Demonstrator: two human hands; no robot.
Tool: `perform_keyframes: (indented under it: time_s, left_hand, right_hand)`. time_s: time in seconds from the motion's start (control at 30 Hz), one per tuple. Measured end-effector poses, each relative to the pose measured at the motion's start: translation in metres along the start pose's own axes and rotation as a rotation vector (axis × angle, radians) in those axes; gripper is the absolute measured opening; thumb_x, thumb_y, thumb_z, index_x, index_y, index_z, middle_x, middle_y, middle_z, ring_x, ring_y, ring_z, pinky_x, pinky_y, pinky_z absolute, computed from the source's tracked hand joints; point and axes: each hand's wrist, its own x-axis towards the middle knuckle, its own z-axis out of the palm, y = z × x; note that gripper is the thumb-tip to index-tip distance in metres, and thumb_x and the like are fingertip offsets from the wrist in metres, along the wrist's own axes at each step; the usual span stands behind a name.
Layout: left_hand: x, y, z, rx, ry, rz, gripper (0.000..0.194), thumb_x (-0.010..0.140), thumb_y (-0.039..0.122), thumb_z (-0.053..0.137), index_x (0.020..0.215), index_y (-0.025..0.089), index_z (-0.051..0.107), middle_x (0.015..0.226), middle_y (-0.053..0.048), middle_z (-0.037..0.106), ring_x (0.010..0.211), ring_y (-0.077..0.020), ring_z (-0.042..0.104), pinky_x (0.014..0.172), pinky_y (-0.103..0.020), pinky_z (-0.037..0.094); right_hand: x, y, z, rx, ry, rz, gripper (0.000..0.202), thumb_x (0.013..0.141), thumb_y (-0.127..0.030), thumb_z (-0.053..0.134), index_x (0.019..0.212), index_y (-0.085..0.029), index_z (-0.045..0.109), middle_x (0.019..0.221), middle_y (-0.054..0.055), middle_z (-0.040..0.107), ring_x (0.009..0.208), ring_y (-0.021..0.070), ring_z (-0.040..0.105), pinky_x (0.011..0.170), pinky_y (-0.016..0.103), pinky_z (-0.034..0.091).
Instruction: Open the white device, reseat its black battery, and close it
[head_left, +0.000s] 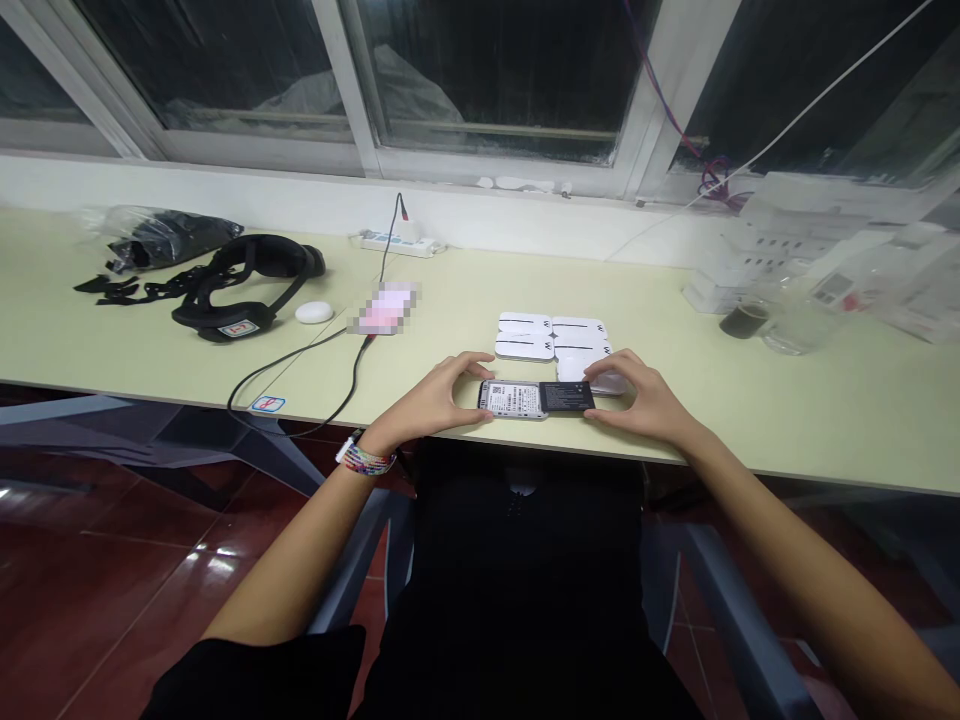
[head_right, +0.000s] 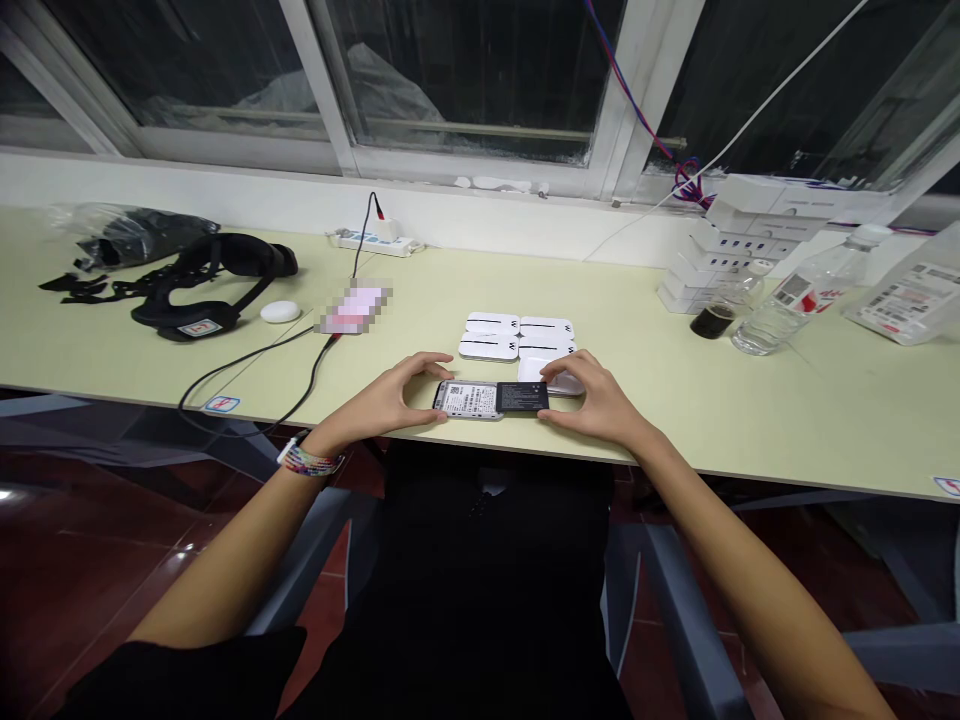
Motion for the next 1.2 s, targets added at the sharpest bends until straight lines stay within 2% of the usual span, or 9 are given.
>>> perform_keyframes:
  time_s: [0.23, 0.47, 0.6, 0.73, 0.83, 0.9, 1.03, 1.13, 1.2]
  left_hand:
    - [0.0, 0.005, -0.001, 0.007, -0.005, -0.008, 0.077, 0.087, 0.038, 0.086, 0.154, 0.031, 0.051, 0.141, -0.008, 0.072, 0.142, -0.0336, 0.062, 0.125, -0.057, 0.042]
    - [-0.001, 0.006, -0.001, 0.029, -0.003, -0.003, 0.076, 0.087, 0.039, 0.086, 0.154, 0.032, 0.051, 0.14, -0.008, 0.073, 0.143, -0.0345, 0.061, 0.125, -0.056, 0.042]
    - [-0.001, 0.005, -0.001, 0.019, 0.002, 0.002, 0.077, 0.087, 0.039, 0.087, 0.155, 0.032, 0.05, 0.14, -0.007, 0.072, 0.142, -0.034, 0.063, 0.124, -0.054, 0.044]
    - [-0.001, 0.004, -0.001, -0.012, -0.001, 0.008, 0.082, 0.088, 0.04, 0.086, 0.159, 0.033, 0.045, 0.141, -0.008, 0.071, 0.142, -0.0333, 0.062, 0.126, -0.054, 0.043]
    - [-0.001, 0.004, 0.0, -0.03, 0.004, 0.021, 0.086, 0.089, 0.039, 0.085, 0.163, 0.032, 0.042, 0.139, -0.008, 0.071, 0.14, -0.0323, 0.064, 0.125, -0.053, 0.044]
    - [-0.001, 0.004, 0.0, -0.026, 0.011, 0.025, 0.087, 0.089, 0.04, 0.085, 0.163, 0.031, 0.041, 0.137, -0.009, 0.071, 0.14, -0.0324, 0.064, 0.125, -0.054, 0.045]
    - [-0.001, 0.005, 0.001, 0.005, 0.01, 0.007, 0.091, 0.086, 0.042, 0.088, 0.163, 0.031, 0.04, 0.139, -0.009, 0.072, 0.144, -0.0343, 0.061, 0.127, -0.057, 0.042]
    - [-0.001, 0.006, 0.001, 0.021, 0.0, 0.015, 0.08, 0.088, 0.042, 0.087, 0.156, 0.03, 0.047, 0.141, -0.009, 0.072, 0.143, -0.034, 0.061, 0.125, -0.055, 0.043]
    - [-0.001, 0.008, 0.0, 0.021, 0.002, 0.03, 0.066, 0.088, 0.041, 0.086, 0.145, 0.029, 0.056, 0.141, -0.008, 0.071, 0.139, -0.0331, 0.063, 0.122, -0.052, 0.047]
  right_hand:
    - [0.013, -0.012, 0.001, 0.027, 0.03, -0.046, 0.041, 0.085, -0.037, 0.088, 0.12, -0.03, 0.068, 0.117, 0.007, 0.077, 0.112, 0.0331, 0.075, 0.1, 0.056, 0.062]
    - [0.048, -0.038, 0.009, 0.105, -0.003, -0.092, 0.05, 0.086, -0.04, 0.087, 0.129, -0.03, 0.065, 0.12, 0.007, 0.077, 0.112, 0.0322, 0.075, 0.102, 0.054, 0.062]
    - [0.073, -0.056, 0.027, 0.207, -0.081, -0.113, 0.053, 0.085, -0.036, 0.086, 0.132, -0.029, 0.062, 0.12, 0.007, 0.073, 0.112, 0.0294, 0.073, 0.104, 0.052, 0.061]
    - [0.089, -0.066, 0.056, 0.246, -0.179, -0.129, 0.053, 0.084, -0.03, 0.082, 0.132, -0.028, 0.061, 0.122, 0.007, 0.071, 0.111, 0.0283, 0.07, 0.1, 0.049, 0.06]
    - [0.089, -0.064, 0.075, 0.216, -0.269, -0.099, 0.057, 0.085, -0.03, 0.081, 0.137, -0.029, 0.059, 0.126, 0.008, 0.071, 0.114, 0.029, 0.07, 0.099, 0.049, 0.059]
    - [0.085, -0.06, 0.08, 0.193, -0.271, -0.074, 0.056, 0.086, -0.033, 0.083, 0.137, -0.029, 0.059, 0.129, 0.009, 0.071, 0.119, 0.0305, 0.068, 0.101, 0.05, 0.057]
    - [0.07, -0.056, 0.076, 0.16, -0.227, -0.101, 0.031, 0.093, -0.038, 0.082, 0.119, -0.029, 0.066, 0.122, 0.007, 0.075, 0.121, 0.031, 0.065, 0.103, 0.051, 0.054]
    - [0.059, -0.056, 0.069, 0.077, -0.237, -0.17, 0.011, 0.104, -0.039, 0.072, 0.106, -0.028, 0.072, 0.117, 0.006, 0.079, 0.124, 0.032, 0.063, 0.106, 0.053, 0.052]
    - [0.053, -0.057, 0.064, -0.011, -0.237, -0.225, 0.013, 0.108, -0.038, 0.066, 0.111, -0.03, 0.076, 0.126, 0.005, 0.08, 0.137, 0.0347, 0.057, 0.115, 0.058, 0.046]
